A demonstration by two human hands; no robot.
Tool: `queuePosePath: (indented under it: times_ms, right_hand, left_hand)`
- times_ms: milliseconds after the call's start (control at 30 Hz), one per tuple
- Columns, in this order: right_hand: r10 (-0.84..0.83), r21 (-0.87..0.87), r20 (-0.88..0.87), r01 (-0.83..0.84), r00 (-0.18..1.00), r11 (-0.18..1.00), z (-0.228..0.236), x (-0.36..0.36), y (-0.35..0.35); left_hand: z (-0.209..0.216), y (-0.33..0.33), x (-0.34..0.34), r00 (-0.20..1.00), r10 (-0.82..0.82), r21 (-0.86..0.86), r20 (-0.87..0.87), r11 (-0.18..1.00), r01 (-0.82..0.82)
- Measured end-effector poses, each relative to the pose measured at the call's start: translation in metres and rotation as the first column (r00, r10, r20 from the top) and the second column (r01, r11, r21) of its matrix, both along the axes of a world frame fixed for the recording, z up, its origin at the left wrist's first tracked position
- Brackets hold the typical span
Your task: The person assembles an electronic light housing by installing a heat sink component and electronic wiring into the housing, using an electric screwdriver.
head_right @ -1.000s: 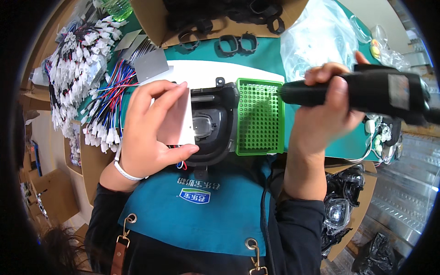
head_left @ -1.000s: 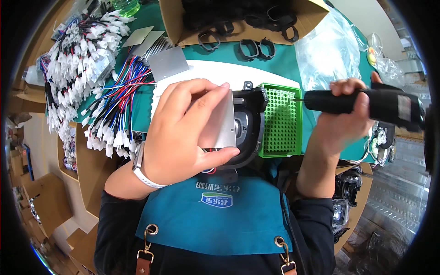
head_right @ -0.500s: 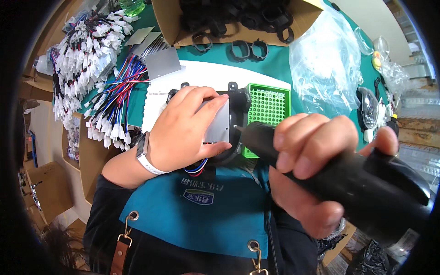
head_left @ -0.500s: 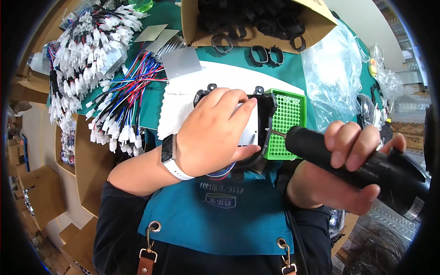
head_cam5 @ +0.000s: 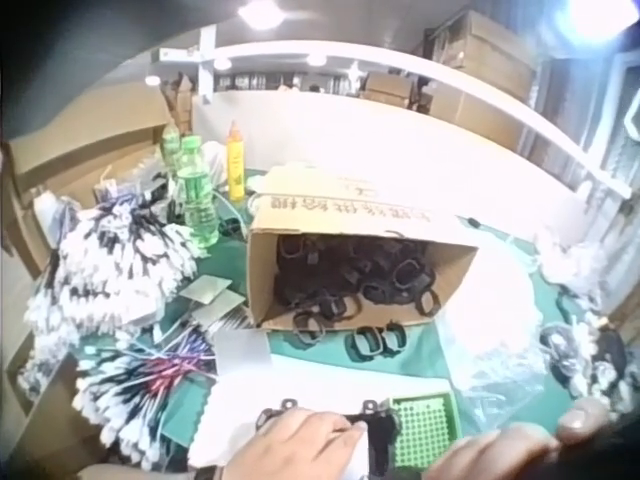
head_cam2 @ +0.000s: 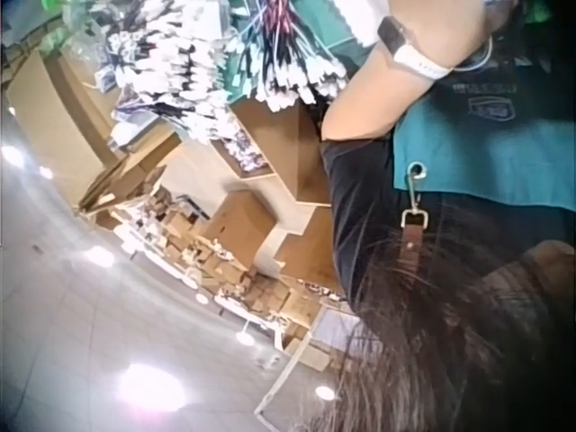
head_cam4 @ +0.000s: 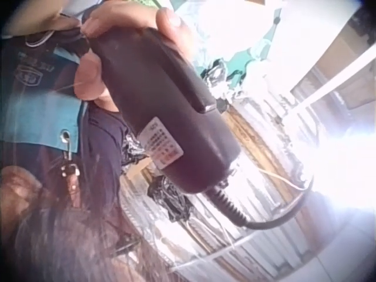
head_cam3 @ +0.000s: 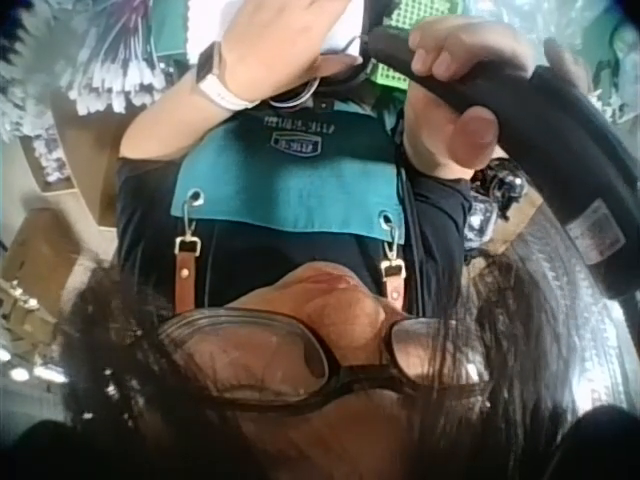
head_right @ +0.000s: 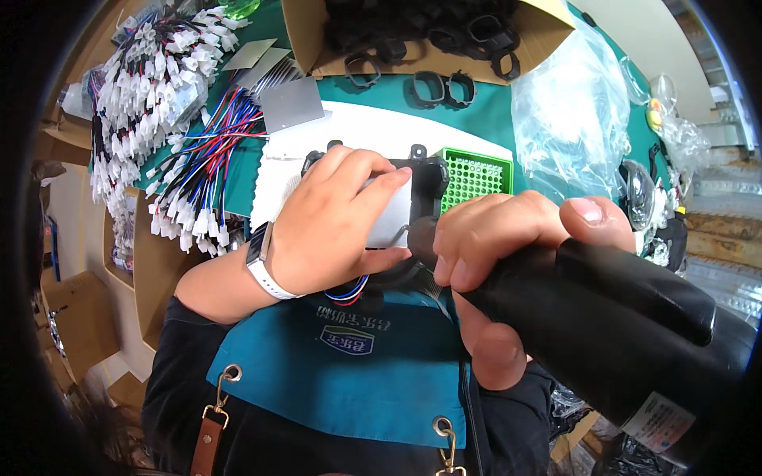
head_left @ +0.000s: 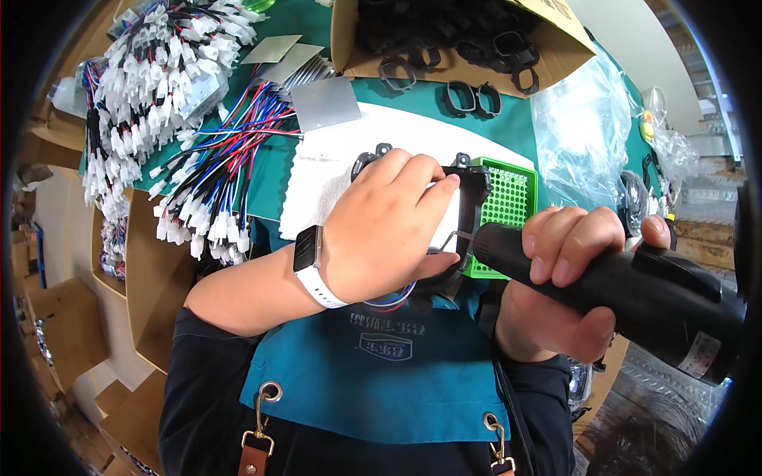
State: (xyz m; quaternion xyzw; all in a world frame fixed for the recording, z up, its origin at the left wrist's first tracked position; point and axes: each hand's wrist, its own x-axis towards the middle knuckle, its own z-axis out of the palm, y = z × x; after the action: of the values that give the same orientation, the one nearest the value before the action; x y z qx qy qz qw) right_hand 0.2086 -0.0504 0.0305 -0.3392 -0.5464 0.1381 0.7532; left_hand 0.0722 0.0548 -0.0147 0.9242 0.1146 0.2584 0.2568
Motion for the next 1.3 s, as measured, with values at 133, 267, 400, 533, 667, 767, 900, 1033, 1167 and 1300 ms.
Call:
queuePosePath:
  times_ms: [133,267,400,533,667,767,900,1033,1167,1300]
  right_hand:
    - [0.036,-0.131,0.028,-0.032,0.999,0.991,0.003,0.002,0.004]
    - [0.214,-0.145,0.073,-0.202,0.974,0.969,0.005,0.011,0.013]
    - [0.126,-0.256,0.031,-0.114,0.991,0.960,0.010,-0.001,0.010]
    - [0.180,-0.327,-0.009,-0.173,0.984,0.929,0.013,0.008,0.016]
    - [0.225,-0.007,-0.067,-0.226,0.972,0.974,0.026,0.027,0.003]
    - [-0.156,0.021,-0.120,0.160,0.980,0.987,0.024,0.062,-0.011]
    - [-0.330,-0.069,-0.215,0.323,0.919,0.944,-0.005,0.093,-0.005]
    - [-0.306,-0.078,-0.222,0.296,0.926,0.952,-0.018,0.101,0.000]
    - [-0.306,-0.084,-0.186,0.295,0.934,0.952,-0.025,0.104,0.001]
    - [-0.297,-0.158,-0.091,0.281,0.951,0.947,-0.026,0.104,0.001]
  left_hand:
    - [-0.001,-0.002,0.000,0.999,0.009,0.006,-0.038,1.000,-0.009]
    - [0.000,-0.001,-0.001,0.999,0.016,0.010,-0.039,1.000,-0.016]
    - [-0.001,-0.002,-0.001,1.000,0.004,0.021,-0.011,1.000,-0.004]
    - [0.002,-0.002,0.002,0.997,0.016,0.046,-0.071,0.999,-0.013]
    - [-0.001,-0.002,0.000,0.999,0.029,0.084,-0.036,0.996,-0.026]
    - [0.005,-0.003,-0.008,1.000,0.019,0.065,-0.025,0.998,-0.017]
    - [0.018,0.003,-0.032,0.993,-0.084,0.110,-0.087,0.990,0.094]
    - [0.009,0.009,-0.055,0.963,-0.129,0.225,-0.238,0.957,0.184]
    - [0.000,0.009,-0.057,0.964,-0.112,0.270,-0.242,0.946,0.177]
    - [0.001,0.008,-0.058,0.957,-0.098,0.265,-0.273,0.948,0.173]
